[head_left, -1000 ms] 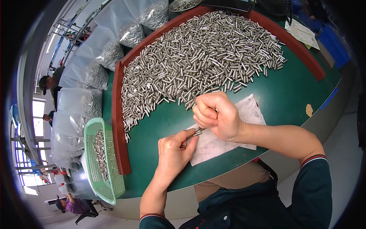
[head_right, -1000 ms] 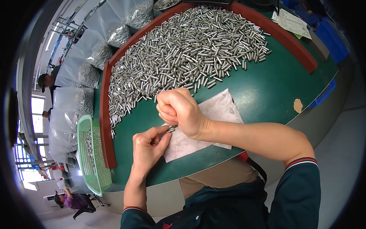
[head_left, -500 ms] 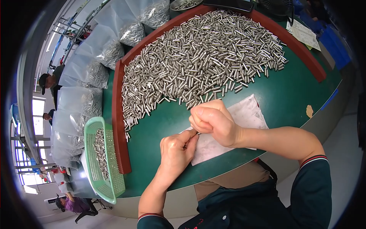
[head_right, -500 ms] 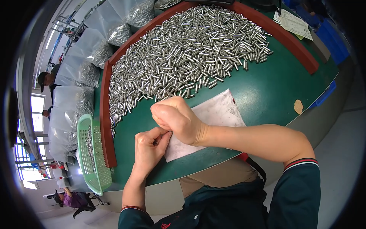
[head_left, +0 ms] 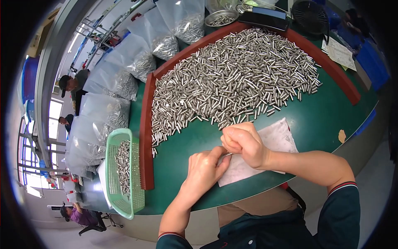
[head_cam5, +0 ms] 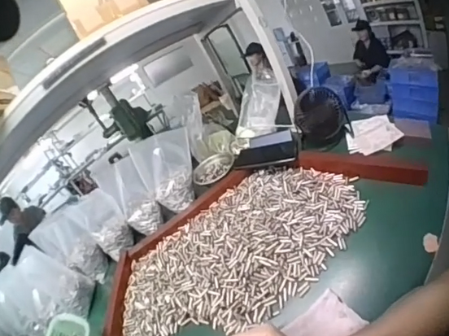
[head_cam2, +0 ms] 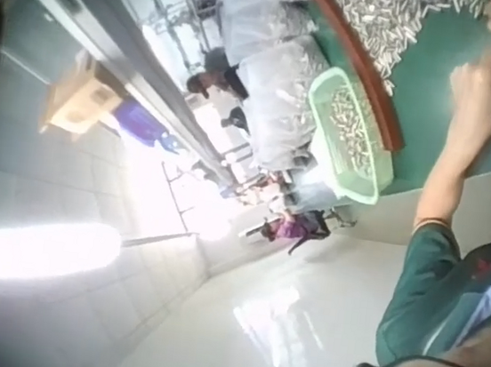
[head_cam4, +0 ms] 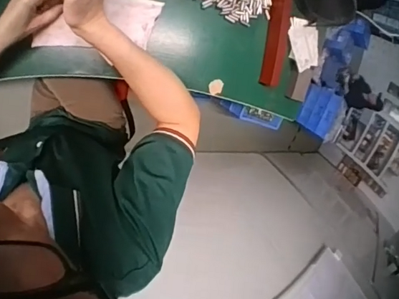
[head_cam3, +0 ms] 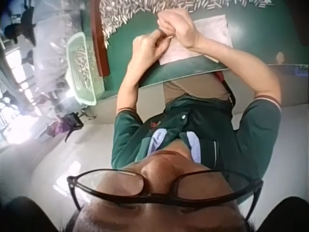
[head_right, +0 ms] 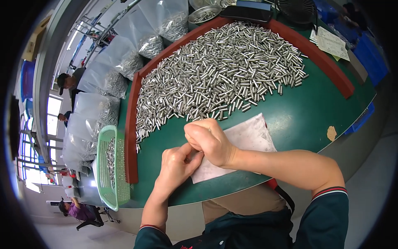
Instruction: Inspecting small metal pins and sorting them into a basket at a factory workbench.
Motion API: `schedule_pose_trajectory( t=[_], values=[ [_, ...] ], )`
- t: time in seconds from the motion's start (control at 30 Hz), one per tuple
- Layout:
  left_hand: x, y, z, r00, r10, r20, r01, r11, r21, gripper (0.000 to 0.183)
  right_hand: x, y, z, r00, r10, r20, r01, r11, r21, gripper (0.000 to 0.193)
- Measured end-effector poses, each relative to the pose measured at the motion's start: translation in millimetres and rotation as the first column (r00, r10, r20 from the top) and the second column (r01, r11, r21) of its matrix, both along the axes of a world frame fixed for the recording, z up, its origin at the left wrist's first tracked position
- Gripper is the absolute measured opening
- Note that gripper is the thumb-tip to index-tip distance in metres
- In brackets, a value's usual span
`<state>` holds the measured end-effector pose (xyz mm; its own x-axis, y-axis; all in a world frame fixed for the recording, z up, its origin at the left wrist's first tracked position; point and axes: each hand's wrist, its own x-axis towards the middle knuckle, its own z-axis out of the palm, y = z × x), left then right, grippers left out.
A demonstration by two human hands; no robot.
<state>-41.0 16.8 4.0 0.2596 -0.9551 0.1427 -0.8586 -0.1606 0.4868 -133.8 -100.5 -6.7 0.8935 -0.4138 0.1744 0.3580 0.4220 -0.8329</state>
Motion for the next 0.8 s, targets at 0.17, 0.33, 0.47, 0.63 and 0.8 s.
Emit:
schedule_pose_trajectory(
  t=[0.17, 0.33, 0.47, 0.63, 0.8],
  values=[
    [3, 1, -4, 0.925, -0.156, 0.346, 0.200, 0.975, -0.095, 0.012, 2, 0, 5, 1.000, -0.003, 0.002, 0.002, 0.999, 0.049, 0.034],
    [5, -1, 4, 0.974, -0.078, 0.213, 0.084, 0.996, -0.020, 0.010, 5, -3, 3, 1.000, -0.014, 0.001, 0.014, 0.998, 0.059, 0.035],
    [15, 3, -1, 0.965, 0.029, -0.259, -0.028, 1.000, 0.005, 0.008, 5, -4, 4, 1.000, -0.003, -0.008, 0.004, 0.996, 0.093, 0.036],
    [25, 7, 2, -0.110, 0.004, -0.994, -0.136, 0.991, 0.019, 0.012, 4, -4, 2, 1.000, -0.007, -0.015, 0.008, 0.996, 0.091, 0.037],
    [27, 6, -1, -0.211, -0.019, -0.977, -0.087, 0.996, -0.001, 0.010, 4, -3, 3, 1.000, -0.014, -0.026, 0.016, 0.996, 0.087, 0.038]
  ],
)
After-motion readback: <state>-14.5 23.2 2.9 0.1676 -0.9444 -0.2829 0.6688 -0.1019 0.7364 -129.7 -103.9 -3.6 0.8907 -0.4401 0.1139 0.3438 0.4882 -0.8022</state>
